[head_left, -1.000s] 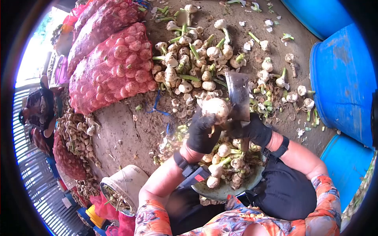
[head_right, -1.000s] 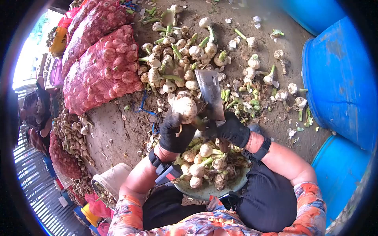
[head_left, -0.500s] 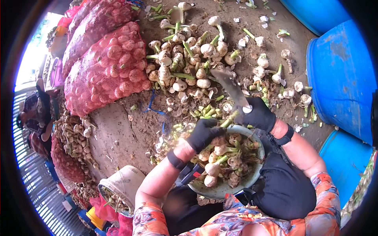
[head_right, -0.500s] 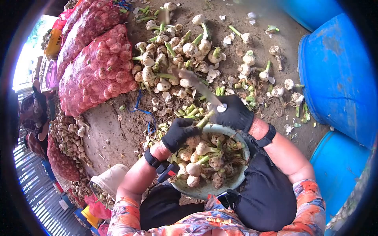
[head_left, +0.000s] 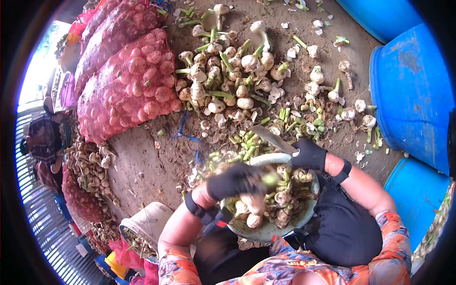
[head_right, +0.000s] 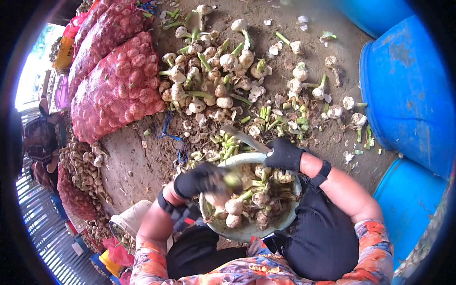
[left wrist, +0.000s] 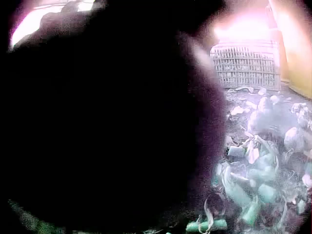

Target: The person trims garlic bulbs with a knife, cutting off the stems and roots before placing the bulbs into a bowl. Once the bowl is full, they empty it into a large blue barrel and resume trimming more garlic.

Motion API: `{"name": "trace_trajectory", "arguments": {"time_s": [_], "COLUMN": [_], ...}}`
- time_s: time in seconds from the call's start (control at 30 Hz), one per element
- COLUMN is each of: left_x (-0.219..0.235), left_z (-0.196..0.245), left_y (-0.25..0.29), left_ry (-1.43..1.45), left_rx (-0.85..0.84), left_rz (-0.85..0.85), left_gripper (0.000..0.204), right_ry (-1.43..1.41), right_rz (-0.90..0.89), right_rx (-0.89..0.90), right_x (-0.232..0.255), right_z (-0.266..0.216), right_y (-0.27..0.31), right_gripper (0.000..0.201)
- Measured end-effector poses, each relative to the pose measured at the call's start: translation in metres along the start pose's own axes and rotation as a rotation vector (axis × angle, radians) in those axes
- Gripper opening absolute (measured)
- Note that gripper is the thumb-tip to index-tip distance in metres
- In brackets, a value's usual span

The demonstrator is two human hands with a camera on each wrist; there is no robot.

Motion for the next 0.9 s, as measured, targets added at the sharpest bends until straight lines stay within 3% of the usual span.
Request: {"name": "trace_trajectory", "arguments": {"time_s": [0.03, 0.07, 0.1, 0.23, 0.3, 0.4, 0.53, 0.57, 0.63, 0.67, 0.77, 0.83, 0.87, 0.9], "left_x": [-0.013, -0.013, -0.002, 0.061, 0.081, 0.105, 0.117, 0.119, 0.118, 0.112, 0.103, 0.101, 0.106, 0.096], "left_z": [0.001, -0.004, -0.013, -0.009, -0.002, -0.007, -0.029, -0.037, -0.044, -0.048, -0.065, -0.078, -0.088, -0.084], "left_y": [-0.005, -0.011, -0.016, -0.064, -0.089, -0.133, -0.163, -0.162, -0.157, -0.149, -0.128, -0.117, -0.116, -0.113], "left_ry": [-0.197, -0.420, -0.447, -1.088, -1.277, -1.449, -1.379, -1.385, -1.276, -1.253, -1.164, -1.128, -1.090, -1.047], "left_rx": [-0.114, -0.116, -0.105, -0.166, -0.202, 0.241, 0.373, 0.375, 0.281, 0.382, 0.309, 0.067, 0.058, -0.105], "left_rz": [-0.157, -0.223, -0.082, 0.701, 0.920, 0.876, 1.064, 1.058, 0.972, 0.881, 0.706, 0.744, 0.713, 0.743], "left_gripper": [0.049, 0.058, 0.055, 0.038, 0.037, 0.051, 0.049, 0.049, 0.049, 0.042, 0.047, 0.045, 0.038, 0.037], "right_ry": [-0.022, -0.098, -0.102, -0.349, -0.360, -0.460, -0.511, -0.519, -0.549, -0.596, -0.613, -0.620, -0.605, -0.592], "right_rz": [0.052, 0.033, 0.033, 0.129, 0.223, 0.284, 0.350, 0.352, 0.237, 0.231, 0.216, 0.244, 0.310, 0.372], "right_rx": [0.020, -0.083, -0.085, -0.122, -0.076, -0.007, 0.110, 0.108, -0.083, -0.110, -0.163, -0.148, -0.117, -0.091], "right_x": [0.002, 0.003, 0.004, 0.015, 0.018, 0.021, 0.029, 0.033, 0.043, 0.045, 0.052, 0.054, 0.054, 0.053], "right_z": [0.008, 0.018, 0.025, 0.029, 0.034, 0.034, 0.038, 0.037, 0.037, 0.041, 0.056, 0.063, 0.067, 0.072], "right_y": [-0.002, -0.002, -0.001, 0.003, 0.001, -0.001, -0.004, -0.001, 0.006, 0.009, 0.020, 0.024, 0.025, 0.029], "right_gripper": [0.039, 0.038, 0.038, 0.035, 0.034, 0.027, 0.019, 0.019, 0.036, 0.034, 0.033, 0.031, 0.030, 0.030]}}
Point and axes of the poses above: each hand's wrist, its own y-axis away from the middle knuckle, its own x-axis out of the back of the hand, z = x × y, the point moved 3 cm from there along -y, towards the middle knuckle, and after that the axes turned 7 degrees about z, right-handed, at the moved point
